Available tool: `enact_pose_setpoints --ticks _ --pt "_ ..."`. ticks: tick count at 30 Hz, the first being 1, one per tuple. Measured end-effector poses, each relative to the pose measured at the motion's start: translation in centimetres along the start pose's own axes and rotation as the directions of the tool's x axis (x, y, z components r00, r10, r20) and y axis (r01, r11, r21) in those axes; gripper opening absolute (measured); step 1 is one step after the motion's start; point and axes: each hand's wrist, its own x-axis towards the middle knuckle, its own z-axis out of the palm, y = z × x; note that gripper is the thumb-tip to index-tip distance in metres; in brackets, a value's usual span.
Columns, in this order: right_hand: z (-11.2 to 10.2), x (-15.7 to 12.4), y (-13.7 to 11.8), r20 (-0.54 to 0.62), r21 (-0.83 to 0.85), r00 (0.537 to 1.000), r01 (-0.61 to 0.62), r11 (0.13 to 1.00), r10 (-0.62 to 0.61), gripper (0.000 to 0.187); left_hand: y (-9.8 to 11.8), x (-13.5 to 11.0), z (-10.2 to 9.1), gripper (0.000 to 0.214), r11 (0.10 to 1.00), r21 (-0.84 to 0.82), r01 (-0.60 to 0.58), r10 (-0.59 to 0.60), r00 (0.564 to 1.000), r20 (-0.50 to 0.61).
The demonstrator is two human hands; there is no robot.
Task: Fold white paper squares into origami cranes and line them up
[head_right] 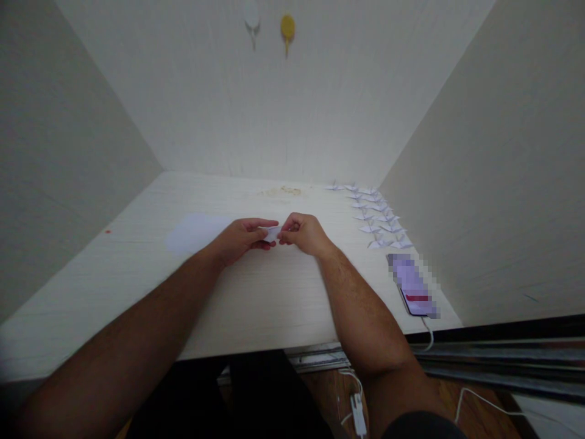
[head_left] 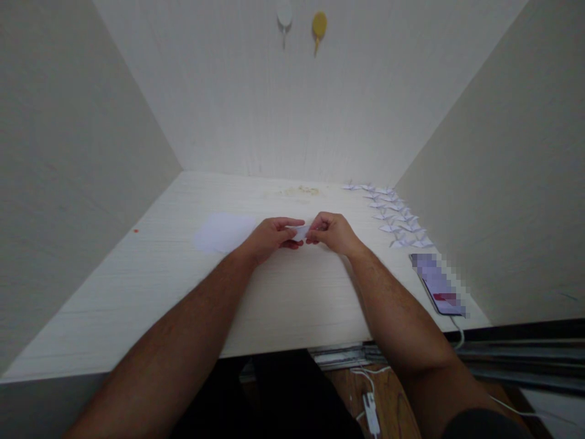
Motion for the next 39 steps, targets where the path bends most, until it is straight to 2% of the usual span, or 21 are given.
enact_pose_setpoints --ticks 7,12,17,24,30,36,39 --pt "0.33 0.16 -0.01 -0.057 0.066 0.996 0.075 0.995 -0.071 0.034 0.07 -0.04 -0.05 0.043 1.0 -0.015 -0.022 0.023 0.998 0.051" --pt "0.33 0.1 -0.35 -0.086 0.02 0.991 0.105 0.994 -0.103 0.02 -0.1 -0.03 -0.25 0.045 0.996 -0.051 -0.071 0.075 0.993 0.091" --pt "0.26 0.06 -0.81 -0.112 0.088 0.988 0.117 0.989 -0.107 0.016 -0.04 -0.19 -0.29 0.047 0.991 -0.104 -0.085 0.102 0.981 0.168" --pt "0.15 0.14 -0.7 -0.125 0.172 0.988 0.117 0.978 -0.096 0.023 0.09 -0.37 -0.21 0.041 0.983 -0.137 -0.122 0.138 0.984 0.115" --pt "0.29 0.16 -0.75 -0.128 0.23 0.989 0.102 0.968 -0.074 0.022 -0.02 -0.29 -0.14 0.038 0.981 -0.137 -0.135 0.149 0.984 0.097" --pt "0.55 0.22 -0.82 -0.149 0.26 0.987 0.089 0.962 -0.051 0.02 0.06 -0.35 0.1 0.054 0.984 -0.106 -0.141 0.151 0.984 0.091" --pt "0.56 0.25 -0.69 -0.161 0.263 0.986 0.089 0.961 -0.048 0.019 0.02 -0.3 0.14 0.048 0.986 -0.085 -0.146 0.151 0.986 0.064"
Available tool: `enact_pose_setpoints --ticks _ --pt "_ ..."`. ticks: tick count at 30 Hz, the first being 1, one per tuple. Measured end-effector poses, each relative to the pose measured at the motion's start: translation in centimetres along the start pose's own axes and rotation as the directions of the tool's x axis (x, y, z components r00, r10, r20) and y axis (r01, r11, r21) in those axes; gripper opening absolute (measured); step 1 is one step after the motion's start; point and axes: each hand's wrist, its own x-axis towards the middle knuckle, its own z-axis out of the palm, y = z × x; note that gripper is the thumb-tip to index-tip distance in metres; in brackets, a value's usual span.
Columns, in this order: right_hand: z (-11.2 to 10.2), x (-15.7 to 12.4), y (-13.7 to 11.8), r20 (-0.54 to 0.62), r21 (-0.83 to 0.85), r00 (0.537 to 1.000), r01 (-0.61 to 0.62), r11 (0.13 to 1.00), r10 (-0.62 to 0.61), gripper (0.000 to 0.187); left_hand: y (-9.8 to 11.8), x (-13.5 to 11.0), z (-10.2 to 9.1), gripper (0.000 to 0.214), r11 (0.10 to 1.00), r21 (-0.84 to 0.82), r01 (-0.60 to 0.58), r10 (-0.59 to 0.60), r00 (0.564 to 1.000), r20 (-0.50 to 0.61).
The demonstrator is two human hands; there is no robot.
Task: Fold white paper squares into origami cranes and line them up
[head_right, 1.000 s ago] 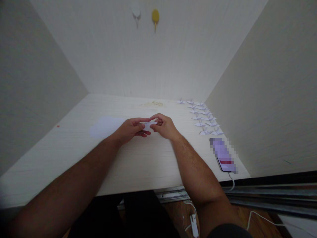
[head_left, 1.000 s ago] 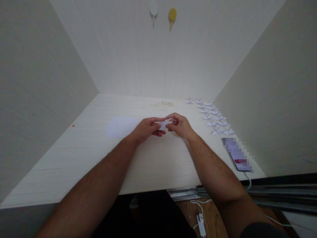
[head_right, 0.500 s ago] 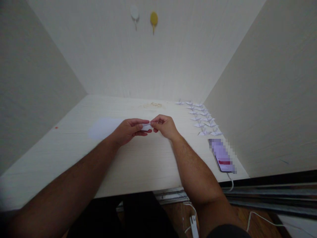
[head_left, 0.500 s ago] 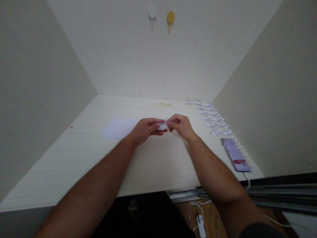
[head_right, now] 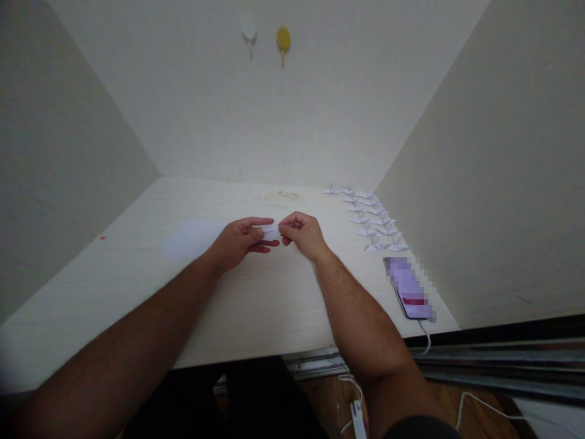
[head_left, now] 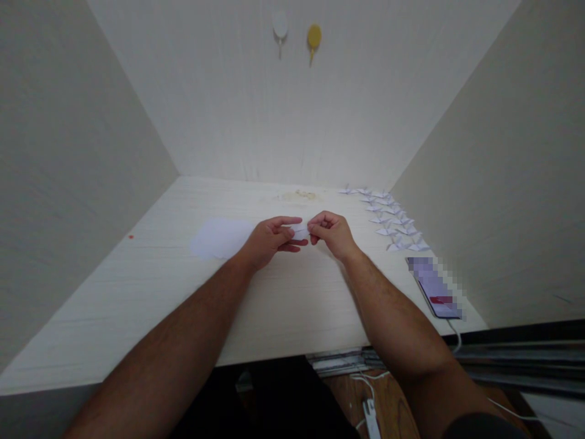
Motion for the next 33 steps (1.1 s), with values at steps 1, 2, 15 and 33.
enact_pose_setpoints --ticks 1,2,15,33 --pt "0.0 0.0 0.0 -0.002 0.001 1.0 -0.002 1.0 0.002 0.019 0.0 0.0 0.0 0.046 1.0 0.003 -0.002 0.002 1.0 -0.01" --pt "0.0 0.0 0.1 -0.003 0.0 1.0 -0.006 1.0 0.006 0.019 0.0 0.0 0.0 0.045 1.0 0.005 -0.004 0.004 1.0 -0.017" --pt "0.3 0.0 0.3 0.023 0.042 0.999 -0.029 0.999 0.028 0.026 -0.2 0.1 0.3 0.05 0.999 0.03 -0.02 0.023 0.995 -0.102" --pt "1.2 0.0 0.2 -0.127 -0.022 0.992 0.013 1.0 -0.015 0.037 -0.6 0.5 0.6 0.045 0.99 0.044 -0.133 0.14 0.947 -0.288"
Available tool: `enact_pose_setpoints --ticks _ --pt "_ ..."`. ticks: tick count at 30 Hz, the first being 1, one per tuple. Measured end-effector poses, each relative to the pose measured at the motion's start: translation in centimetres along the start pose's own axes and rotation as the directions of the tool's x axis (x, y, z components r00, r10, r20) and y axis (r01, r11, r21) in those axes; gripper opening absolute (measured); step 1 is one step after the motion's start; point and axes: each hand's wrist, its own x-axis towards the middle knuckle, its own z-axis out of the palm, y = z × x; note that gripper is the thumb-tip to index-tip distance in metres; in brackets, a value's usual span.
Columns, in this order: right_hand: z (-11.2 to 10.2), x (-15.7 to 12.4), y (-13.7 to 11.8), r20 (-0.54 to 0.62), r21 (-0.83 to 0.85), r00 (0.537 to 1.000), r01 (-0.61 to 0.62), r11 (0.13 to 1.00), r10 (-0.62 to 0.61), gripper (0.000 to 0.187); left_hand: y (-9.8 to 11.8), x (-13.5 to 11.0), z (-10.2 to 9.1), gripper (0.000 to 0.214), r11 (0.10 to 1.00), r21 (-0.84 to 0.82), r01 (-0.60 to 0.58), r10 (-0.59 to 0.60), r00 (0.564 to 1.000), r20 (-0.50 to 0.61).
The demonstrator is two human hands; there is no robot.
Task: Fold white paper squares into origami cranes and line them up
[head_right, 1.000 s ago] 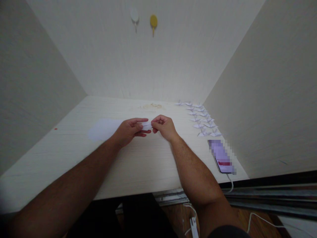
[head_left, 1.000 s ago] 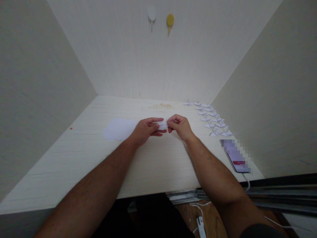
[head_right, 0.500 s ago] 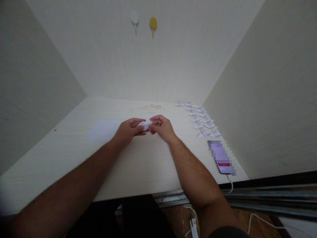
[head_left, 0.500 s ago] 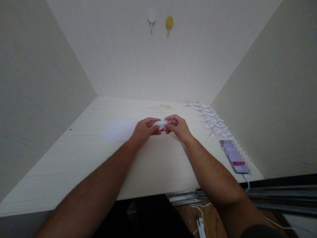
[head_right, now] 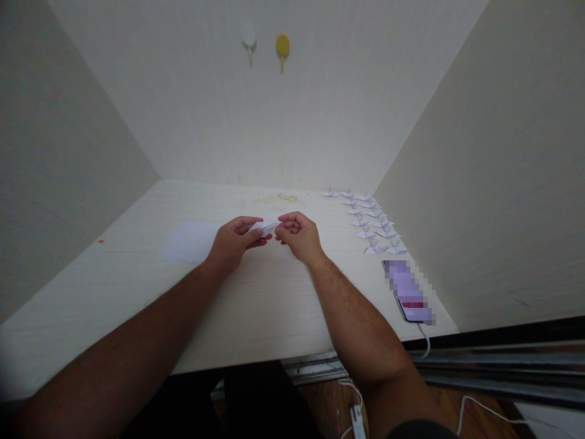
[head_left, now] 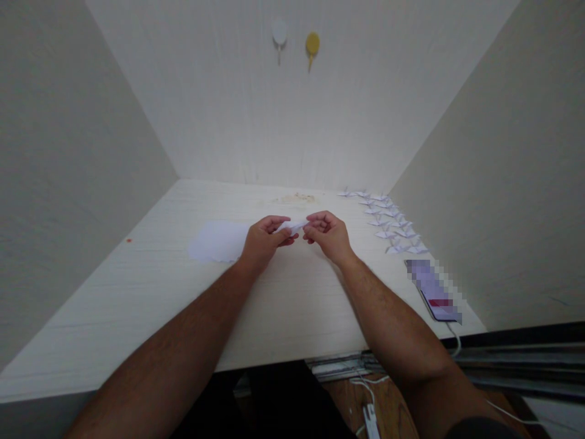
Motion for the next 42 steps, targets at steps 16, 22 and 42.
enact_pose_setpoints --ticks 16,22,42 --pt "1.2 -0.4 0.0 -0.11 -0.028 0.99 -0.087 0.996 0.084 0.017 0.1 -0.5 0.9 0.035 0.988 0.138 -0.075 0.084 0.995 -0.056" --pt "1.3 -0.5 -0.4 -0.16 -0.086 0.984 -0.089 0.992 0.074 0.008 0.1 -0.8 1.1 0.041 0.965 0.237 -0.112 0.115 0.993 0.003" --pt "1.3 -1.0 -0.2 -0.245 -0.35 0.953 0.086 0.933 -0.179 0.008 0.6 -1.0 0.8 0.032 0.877 0.382 -0.293 0.267 0.956 0.121"
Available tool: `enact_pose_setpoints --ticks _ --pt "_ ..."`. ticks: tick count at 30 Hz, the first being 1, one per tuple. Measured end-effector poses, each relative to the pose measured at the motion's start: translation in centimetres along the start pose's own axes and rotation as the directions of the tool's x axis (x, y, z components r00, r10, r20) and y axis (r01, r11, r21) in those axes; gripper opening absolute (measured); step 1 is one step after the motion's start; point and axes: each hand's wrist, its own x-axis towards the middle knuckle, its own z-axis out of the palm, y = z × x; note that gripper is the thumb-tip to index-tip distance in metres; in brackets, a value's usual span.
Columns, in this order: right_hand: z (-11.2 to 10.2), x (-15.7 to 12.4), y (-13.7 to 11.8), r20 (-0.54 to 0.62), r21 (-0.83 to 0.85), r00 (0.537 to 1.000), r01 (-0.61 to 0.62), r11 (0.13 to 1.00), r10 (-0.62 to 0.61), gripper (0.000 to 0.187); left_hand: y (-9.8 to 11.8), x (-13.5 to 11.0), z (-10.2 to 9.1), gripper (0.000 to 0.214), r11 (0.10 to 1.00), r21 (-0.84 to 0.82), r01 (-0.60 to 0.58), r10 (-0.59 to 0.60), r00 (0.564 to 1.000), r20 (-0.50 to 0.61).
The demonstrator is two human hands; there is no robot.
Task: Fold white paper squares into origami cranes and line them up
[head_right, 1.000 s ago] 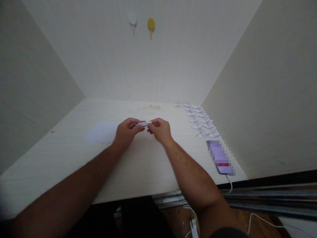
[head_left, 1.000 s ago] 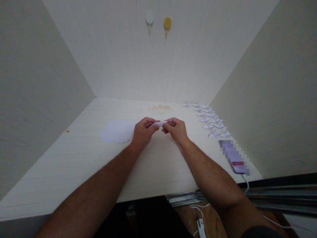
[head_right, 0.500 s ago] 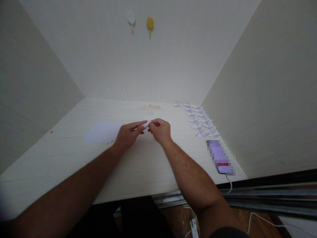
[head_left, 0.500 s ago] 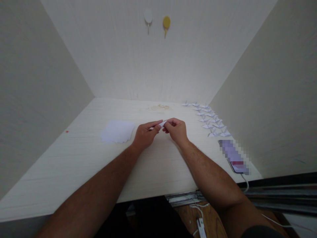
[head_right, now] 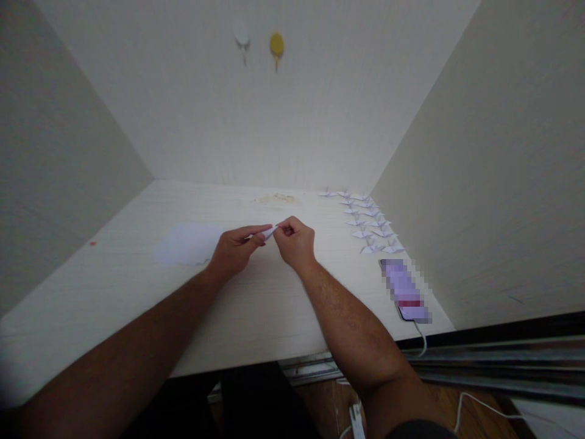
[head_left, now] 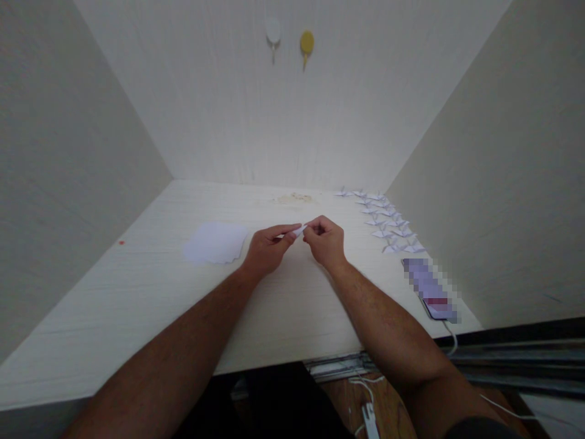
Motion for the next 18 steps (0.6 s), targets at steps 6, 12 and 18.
enact_pose_setpoints --ticks 6,12,18 --pt "0.1 0.3 -0.5 0.081 0.218 0.988 -0.148 0.965 0.133 0.009 -0.1 0.0 0.2 0.036 0.987 -0.132 0.094 -0.098 0.995 -0.022" --pt "-0.1 0.5 -0.3 0.282 0.397 0.951 -0.239 0.886 0.13 0.022 -0.6 0.3 0.3 0.043 0.836 -0.488 0.252 -0.276 0.961 0.023" --pt "-0.1 0.5 0.5 0.249 0.346 0.965 -0.165 0.924 0.079 0.019 -0.4 0.3 0.4 0.041 0.769 -0.56 0.307 -0.305 0.947 0.101"
